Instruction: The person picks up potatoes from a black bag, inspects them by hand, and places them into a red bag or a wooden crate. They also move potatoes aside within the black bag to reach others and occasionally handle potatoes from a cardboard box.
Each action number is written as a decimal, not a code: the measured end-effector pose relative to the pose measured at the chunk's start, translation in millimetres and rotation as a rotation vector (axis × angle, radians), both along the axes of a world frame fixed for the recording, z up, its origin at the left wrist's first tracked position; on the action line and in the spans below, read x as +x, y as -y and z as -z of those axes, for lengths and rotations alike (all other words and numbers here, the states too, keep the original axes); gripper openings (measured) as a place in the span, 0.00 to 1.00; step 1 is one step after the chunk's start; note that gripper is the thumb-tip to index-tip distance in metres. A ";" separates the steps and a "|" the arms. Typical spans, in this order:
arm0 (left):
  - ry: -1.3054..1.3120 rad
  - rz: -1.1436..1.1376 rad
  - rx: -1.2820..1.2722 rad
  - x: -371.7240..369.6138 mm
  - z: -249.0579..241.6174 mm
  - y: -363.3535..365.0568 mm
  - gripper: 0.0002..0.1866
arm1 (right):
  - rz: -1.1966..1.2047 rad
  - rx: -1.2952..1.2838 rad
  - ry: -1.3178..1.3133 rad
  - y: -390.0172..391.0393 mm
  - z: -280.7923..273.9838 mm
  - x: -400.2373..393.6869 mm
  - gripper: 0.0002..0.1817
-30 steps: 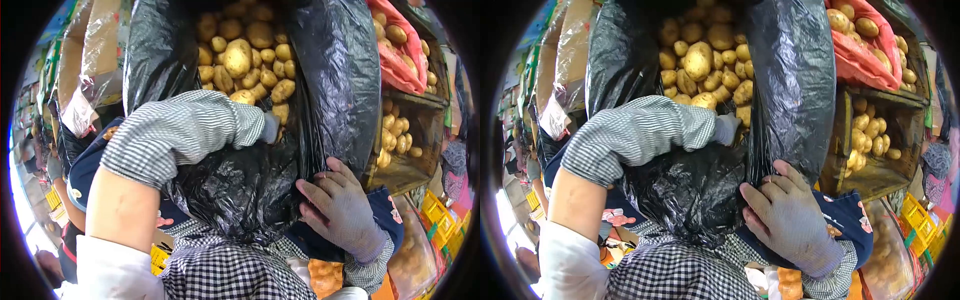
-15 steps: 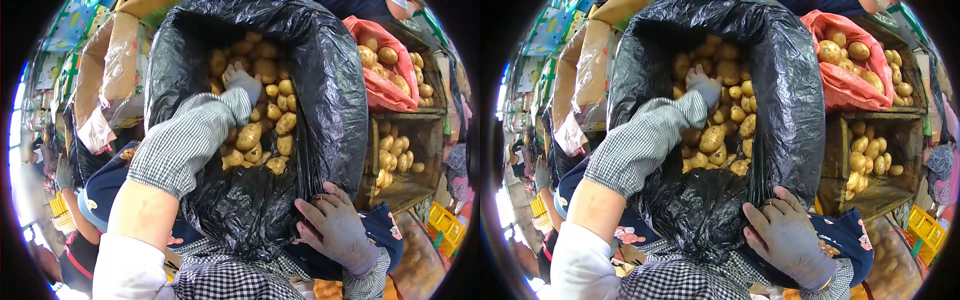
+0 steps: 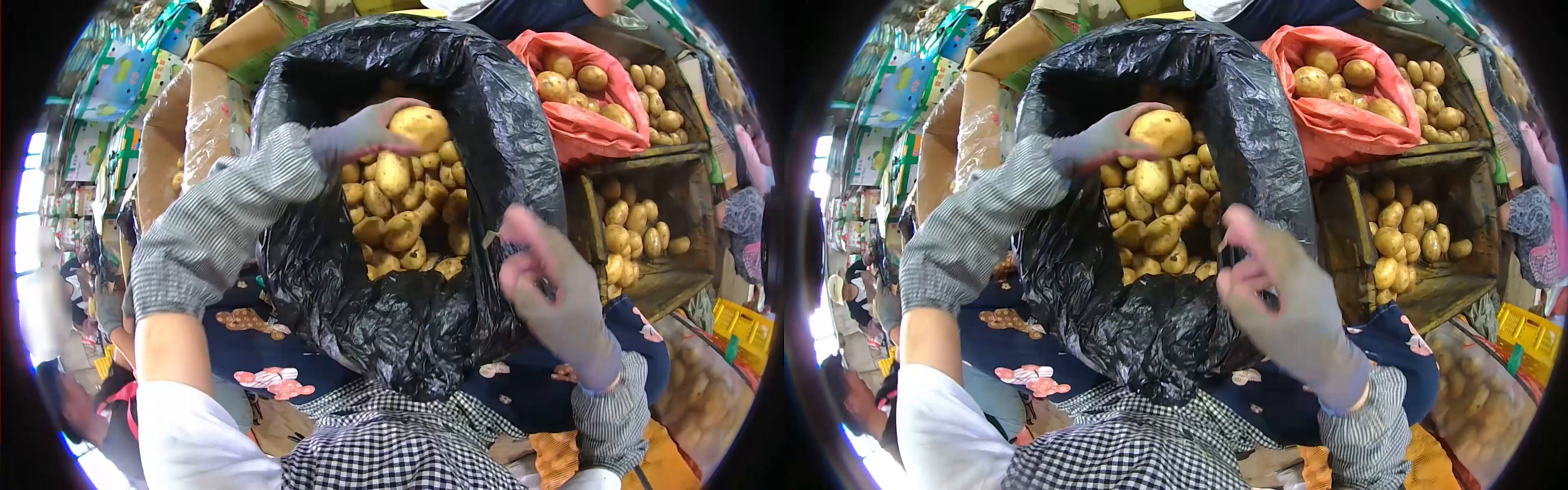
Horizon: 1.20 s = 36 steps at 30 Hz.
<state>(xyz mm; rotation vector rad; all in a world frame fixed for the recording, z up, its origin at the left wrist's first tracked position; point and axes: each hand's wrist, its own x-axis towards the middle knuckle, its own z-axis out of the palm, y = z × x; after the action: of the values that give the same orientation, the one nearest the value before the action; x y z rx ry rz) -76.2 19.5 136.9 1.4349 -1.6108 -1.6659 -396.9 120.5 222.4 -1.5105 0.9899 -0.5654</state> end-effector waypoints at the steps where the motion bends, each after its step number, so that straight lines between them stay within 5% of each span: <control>1: -0.237 -0.016 0.057 -9.2 -22.5 -21.1 0.41 | 0.087 0.111 0.025 2.1 1.1 4.0 0.35; 5: -0.290 0.022 -0.090 -31.4 -72.3 -90.0 0.45 | 0.121 0.466 0.338 2.3 8.8 26.8 0.43; 9: -0.246 -0.047 -0.292 -40.5 -81.5 -135.9 0.46 | 0.009 0.439 0.600 -4.7 26.2 44.7 0.43; 11: -0.294 -0.113 -0.364 -43.0 -74.8 -152.7 0.45 | 0.017 0.349 0.561 -7.9 27.8 44.3 0.42; 14: -0.585 -0.200 -0.144 -45.5 -69.6 -165.8 0.47 | 0.017 0.287 0.548 -11.8 23.4 46.8 0.40; 22: -0.500 -0.158 -0.125 -43.8 -64.8 -169.5 0.46 | -0.058 0.093 0.446 -17.4 28.8 51.7 0.38; 27: -0.464 -0.117 -0.085 -45.8 -61.2 -173.6 0.45 | -0.049 0.015 0.359 -13.3 35.7 49.6 0.23; 30: -0.471 -0.145 -0.147 -50.1 -58.1 -175.5 0.45 | 0.102 0.312 0.411 -11.5 26.6 52.2 0.19; 32: -0.420 -0.152 -0.282 -46.0 -49.7 -174.0 0.45 | 0.036 0.480 0.403 -7.9 20.6 51.4 0.28; 33: -0.221 -0.082 -0.547 -41.1 -45.7 -168.0 0.48 | -0.028 0.551 0.362 -7.9 19.2 52.8 0.31; 36: -0.290 -0.123 -0.596 -41.0 -45.0 -165.7 0.52 | -0.085 0.530 0.444 -15.4 15.4 55.9 0.46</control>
<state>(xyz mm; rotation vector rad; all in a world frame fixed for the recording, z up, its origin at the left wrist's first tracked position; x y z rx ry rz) -117.2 185.2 181.9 0.9228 -1.6216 -1.1214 -341.0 135.9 207.0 -0.8977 0.6548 -0.4990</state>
